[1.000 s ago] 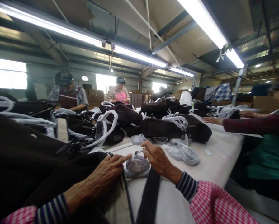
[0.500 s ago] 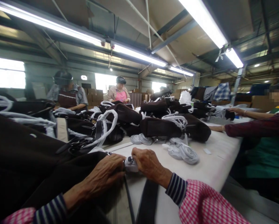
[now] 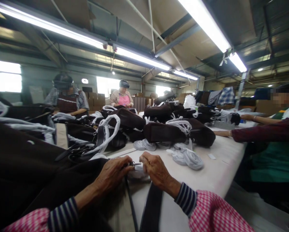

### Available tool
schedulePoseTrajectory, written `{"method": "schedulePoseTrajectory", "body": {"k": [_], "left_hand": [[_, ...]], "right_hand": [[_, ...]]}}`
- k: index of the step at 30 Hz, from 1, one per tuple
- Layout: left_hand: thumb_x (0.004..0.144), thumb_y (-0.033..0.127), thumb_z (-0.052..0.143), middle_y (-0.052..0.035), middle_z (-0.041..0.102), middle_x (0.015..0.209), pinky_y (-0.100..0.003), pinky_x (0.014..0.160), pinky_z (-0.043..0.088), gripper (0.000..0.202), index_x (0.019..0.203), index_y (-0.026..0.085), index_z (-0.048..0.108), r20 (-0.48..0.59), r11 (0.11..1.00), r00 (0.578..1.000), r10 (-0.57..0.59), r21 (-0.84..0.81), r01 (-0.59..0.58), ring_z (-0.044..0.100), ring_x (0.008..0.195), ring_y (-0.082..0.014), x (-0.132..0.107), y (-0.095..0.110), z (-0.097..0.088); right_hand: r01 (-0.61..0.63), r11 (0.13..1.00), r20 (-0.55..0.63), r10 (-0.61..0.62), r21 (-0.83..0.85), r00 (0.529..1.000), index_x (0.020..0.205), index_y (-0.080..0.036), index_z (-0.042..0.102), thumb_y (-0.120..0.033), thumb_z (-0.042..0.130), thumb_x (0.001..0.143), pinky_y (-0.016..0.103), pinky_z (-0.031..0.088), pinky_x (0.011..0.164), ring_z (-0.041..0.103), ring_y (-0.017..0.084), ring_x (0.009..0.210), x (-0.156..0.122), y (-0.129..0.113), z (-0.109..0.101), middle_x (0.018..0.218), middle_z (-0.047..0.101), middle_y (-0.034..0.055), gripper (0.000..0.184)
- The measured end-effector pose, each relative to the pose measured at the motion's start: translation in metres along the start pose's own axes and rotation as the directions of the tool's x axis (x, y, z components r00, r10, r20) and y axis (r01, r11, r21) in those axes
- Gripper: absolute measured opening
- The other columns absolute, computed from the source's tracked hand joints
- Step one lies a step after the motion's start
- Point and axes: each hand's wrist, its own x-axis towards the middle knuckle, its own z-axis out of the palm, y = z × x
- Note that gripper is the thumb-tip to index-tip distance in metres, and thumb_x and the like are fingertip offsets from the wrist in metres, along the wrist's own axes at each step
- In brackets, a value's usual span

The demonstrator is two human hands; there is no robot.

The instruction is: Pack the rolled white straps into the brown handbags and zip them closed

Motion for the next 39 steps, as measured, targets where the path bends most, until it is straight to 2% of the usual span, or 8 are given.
{"method": "schedulePoseTrajectory", "body": {"k": [6,10,13,16,22,29,34,39], "left_hand": [[0.100,0.032,0.050,-0.0032,0.072,0.091,-0.029,0.072,0.037,0.020,0.114,0.024,0.062,0.019,0.997,0.997,-0.074,0.016,0.073,0.066,0.084,-0.0229,0.007,0.002,-0.004],[0.098,0.040,0.048,0.0011,0.066,0.084,-0.028,0.073,0.036,0.020,0.101,0.025,0.061,-0.019,0.966,0.993,-0.118,-0.234,0.111,0.061,0.081,-0.0202,0.008,-0.007,0.006],[0.090,0.046,0.057,0.0021,0.061,0.081,-0.027,0.072,0.039,0.025,0.090,0.022,0.062,-0.008,0.768,0.982,-0.188,-0.624,0.142,0.056,0.078,-0.0182,0.008,-0.017,0.016],[0.081,0.054,0.065,0.0019,0.058,0.076,-0.025,0.062,0.039,0.036,0.088,0.019,0.062,0.053,0.534,0.966,-0.254,-0.824,0.186,0.051,0.069,-0.0154,0.011,-0.025,0.021],[0.074,0.061,0.073,-0.0010,0.062,0.079,-0.021,0.056,0.038,0.051,0.094,0.015,0.066,0.118,0.390,0.950,-0.289,-0.892,0.230,0.053,0.064,-0.0117,0.012,-0.030,0.021],[0.070,0.064,0.078,-0.0033,0.066,0.084,-0.022,0.062,0.043,0.056,0.095,0.015,0.067,0.161,0.310,0.951,-0.265,-0.919,0.242,0.059,0.071,-0.0137,0.011,-0.033,0.022],[0.075,0.060,0.075,-0.0049,0.068,0.092,-0.023,0.068,0.044,0.052,0.101,0.015,0.068,0.184,0.285,0.957,-0.222,-0.927,0.244,0.060,0.079,-0.0146,0.008,-0.035,0.020],[0.082,0.055,0.073,-0.0033,0.066,0.094,-0.021,0.069,0.042,0.044,0.101,0.016,0.068,0.190,0.274,0.964,-0.187,-0.932,0.237,0.058,0.080,-0.0127,0.006,-0.036,0.019]], "right_hand": [[-0.054,0.998,0.037,0.053,0.043,0.998,0.087,-0.020,0.057,-0.049,0.035,0.106,0.024,0.036,0.057,0.048,0.013,0.050,-0.017,0.002,-0.002,0.052,0.047,-0.0065,0.041],[-0.037,0.986,0.110,0.055,-0.164,0.992,0.083,-0.022,0.056,-0.048,0.033,0.106,0.025,0.032,0.056,0.046,0.013,0.051,-0.021,-0.007,-0.008,0.055,0.047,-0.0050,0.042],[0.005,0.958,0.147,0.039,-0.285,0.988,0.083,-0.022,0.058,-0.046,0.034,0.107,0.025,0.031,0.059,0.048,0.013,0.056,-0.020,-0.013,-0.010,0.062,0.052,-0.0032,0.042],[0.023,0.928,0.159,0.040,-0.372,0.986,0.082,-0.021,0.059,-0.044,0.036,0.107,0.026,0.030,0.061,0.051,0.013,0.060,-0.018,-0.017,-0.008,0.065,0.056,-0.0020,0.040],[0.067,0.841,0.136,0.009,-0.537,0.991,0.087,-0.022,0.063,-0.039,0.041,0.106,0.028,0.029,0.064,0.061,0.016,0.068,-0.009,-0.022,-0.002,0.072,0.066,0.0010,0.034],[0.052,0.717,0.112,0.036,-0.695,0.993,0.095,-0.022,0.067,-0.037,0.041,0.106,0.030,0.027,0.062,0.065,0.019,0.070,-0.001,-0.028,0.008,0.080,0.072,0.0055,0.031],[0.085,0.799,0.147,0.005,-0.596,0.989,0.082,-0.020,0.063,-0.035,0.045,0.105,0.029,0.027,0.063,0.058,0.016,0.069,-0.002,-0.031,-0.003,0.073,0.067,0.0019,0.033],[0.060,0.955,0.083,-0.038,-0.291,0.996,0.068,-0.018,0.058,-0.039,0.051,0.100,0.026,0.030,0.061,0.050,0.013,0.062,-0.001,-0.022,-0.023,0.062,0.053,-0.0027,0.039]]}}
